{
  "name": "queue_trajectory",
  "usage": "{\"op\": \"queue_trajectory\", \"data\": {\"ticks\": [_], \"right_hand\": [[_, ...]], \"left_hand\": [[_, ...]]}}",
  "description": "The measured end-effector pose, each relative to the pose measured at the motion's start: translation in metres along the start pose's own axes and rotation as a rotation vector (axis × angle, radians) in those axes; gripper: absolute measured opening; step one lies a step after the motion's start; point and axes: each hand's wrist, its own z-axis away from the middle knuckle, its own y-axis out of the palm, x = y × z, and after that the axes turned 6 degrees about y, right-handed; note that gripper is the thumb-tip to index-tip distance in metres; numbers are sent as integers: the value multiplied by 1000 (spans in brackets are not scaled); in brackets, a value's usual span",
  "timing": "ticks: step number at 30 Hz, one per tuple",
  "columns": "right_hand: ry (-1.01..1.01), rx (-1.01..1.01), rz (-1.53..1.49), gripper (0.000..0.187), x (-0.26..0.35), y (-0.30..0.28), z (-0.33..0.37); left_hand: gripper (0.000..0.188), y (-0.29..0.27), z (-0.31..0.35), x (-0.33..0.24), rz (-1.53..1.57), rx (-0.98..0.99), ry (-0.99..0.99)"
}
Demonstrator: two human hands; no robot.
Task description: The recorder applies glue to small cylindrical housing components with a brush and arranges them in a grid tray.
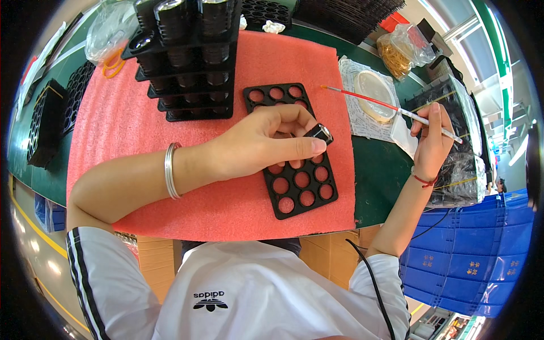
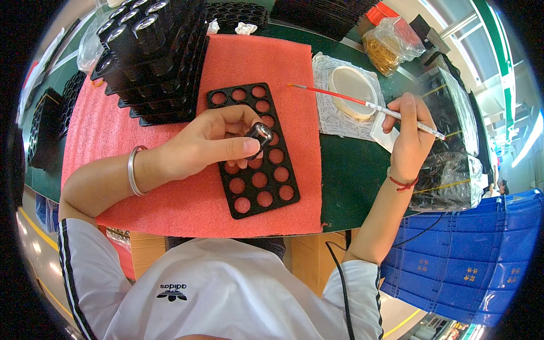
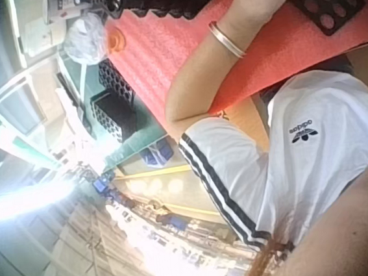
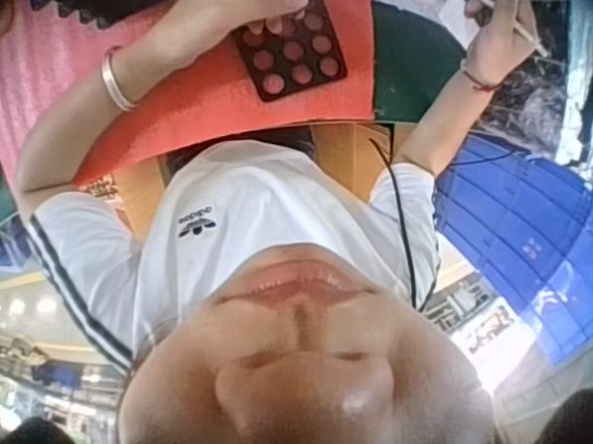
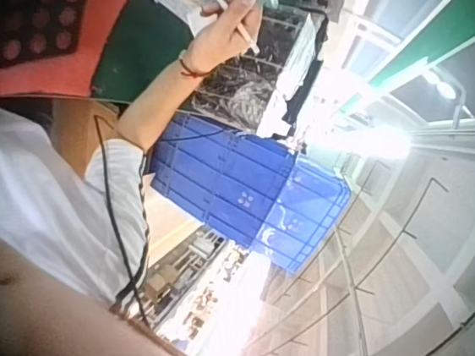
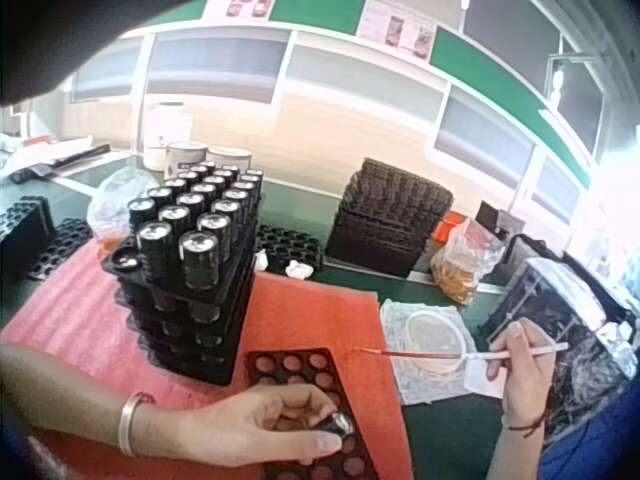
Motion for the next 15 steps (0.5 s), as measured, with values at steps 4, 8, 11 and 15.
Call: {"op": "queue_trajectory", "data": {"ticks": [4,8,11,15], "right_hand": [[-3,4,1,32,0,0,0],[1,-3,7,32,1,0,1],[-6,9,7,31,2,0,1],[-6,16,0,30,1,1,1]], "left_hand": [[27,2,0,2,-30,-18,24],[24,1,-2,9,5,37,67],[21,0,-3,13,2,89,93],[19,2,-2,12,-15,123,75]]}}
